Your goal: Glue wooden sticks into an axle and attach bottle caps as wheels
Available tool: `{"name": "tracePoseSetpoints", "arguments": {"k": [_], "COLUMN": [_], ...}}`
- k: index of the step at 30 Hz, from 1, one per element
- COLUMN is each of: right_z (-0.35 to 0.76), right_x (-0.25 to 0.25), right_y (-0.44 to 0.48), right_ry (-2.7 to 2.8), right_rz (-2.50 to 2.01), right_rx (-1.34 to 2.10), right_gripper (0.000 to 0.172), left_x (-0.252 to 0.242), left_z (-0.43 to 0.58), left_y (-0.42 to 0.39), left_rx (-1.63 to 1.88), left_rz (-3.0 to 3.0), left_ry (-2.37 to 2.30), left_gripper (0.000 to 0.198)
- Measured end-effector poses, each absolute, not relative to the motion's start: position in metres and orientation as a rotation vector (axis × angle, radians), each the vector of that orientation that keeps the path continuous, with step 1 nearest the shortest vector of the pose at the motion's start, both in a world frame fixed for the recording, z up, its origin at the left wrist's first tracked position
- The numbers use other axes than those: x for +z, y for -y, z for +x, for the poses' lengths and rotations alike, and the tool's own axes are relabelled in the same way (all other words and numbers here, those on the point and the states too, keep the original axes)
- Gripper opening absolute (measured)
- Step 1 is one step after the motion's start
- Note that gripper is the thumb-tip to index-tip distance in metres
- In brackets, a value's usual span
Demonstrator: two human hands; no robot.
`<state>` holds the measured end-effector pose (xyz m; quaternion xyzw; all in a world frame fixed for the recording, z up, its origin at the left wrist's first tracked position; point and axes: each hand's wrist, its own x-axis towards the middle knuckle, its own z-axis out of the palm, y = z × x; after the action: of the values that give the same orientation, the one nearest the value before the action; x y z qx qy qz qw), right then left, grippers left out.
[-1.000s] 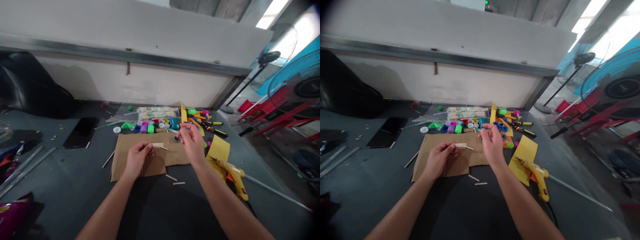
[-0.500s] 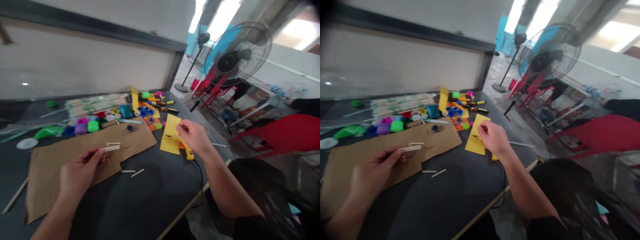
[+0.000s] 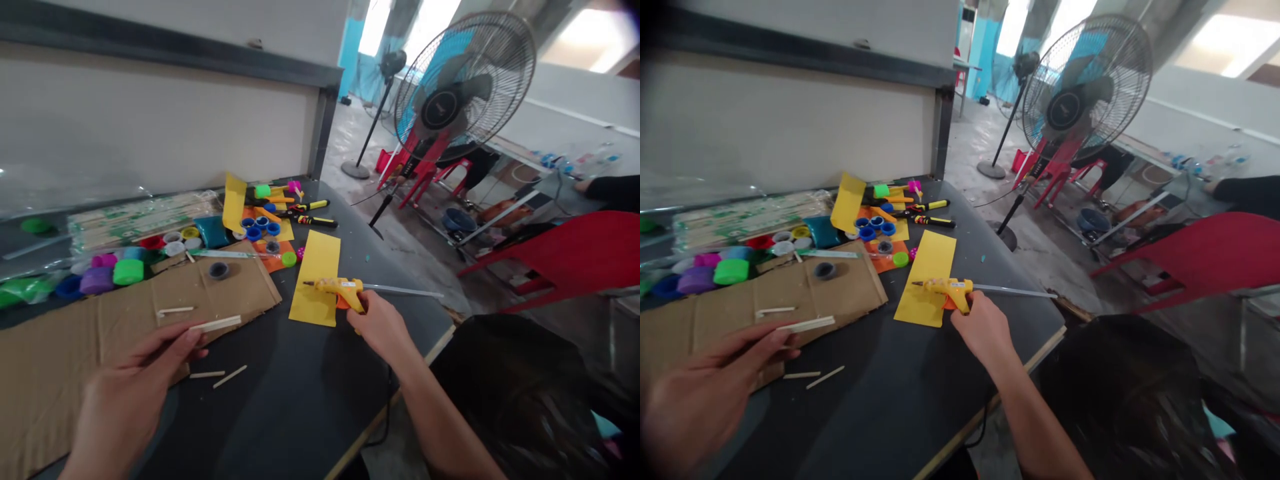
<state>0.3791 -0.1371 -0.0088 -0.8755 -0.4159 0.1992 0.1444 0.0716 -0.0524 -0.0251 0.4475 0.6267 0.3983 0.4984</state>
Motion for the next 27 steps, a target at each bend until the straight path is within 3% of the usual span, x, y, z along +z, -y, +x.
{"name": "tracePoseSetpoints", "arguments": {"k": [7, 11, 15, 20, 27], "right_z": [0.374, 0.345, 0.303, 0.231, 0.183], "right_x": [0.0, 0.018, 0.043, 0.054, 0.011], "right_y": [0.147, 0.145, 0.115, 0.056, 0.038], "right_ry": [0.654, 0.67, 0.764, 0.816, 0.586], "right_rz": [-1.619, -1.206, -0.923, -0.85, -0.943], "right_rx": [1.191, 1.437, 1.633, 1.706, 1.849], "right_gripper": [0.027, 0.026, 0.035, 0.028, 0.031], "left_x": [-0.009, -0.013, -0.013, -0.019, -0.033], "left_z": [0.103, 0.091, 0.064, 0.029, 0.003], "left_y": [0.043, 0.038, 0.033, 0.027, 0.022], "left_rx": [1.066, 1.132, 1.209, 1.346, 1.164], "left_rz": [0.838, 0.913, 1.003, 1.032, 1.403], "left_ry": [-1.318, -1.266, -1.226, -1.333, -1.677], "left_gripper": [0.033, 0.037, 0.04, 0.042, 0.03]}}
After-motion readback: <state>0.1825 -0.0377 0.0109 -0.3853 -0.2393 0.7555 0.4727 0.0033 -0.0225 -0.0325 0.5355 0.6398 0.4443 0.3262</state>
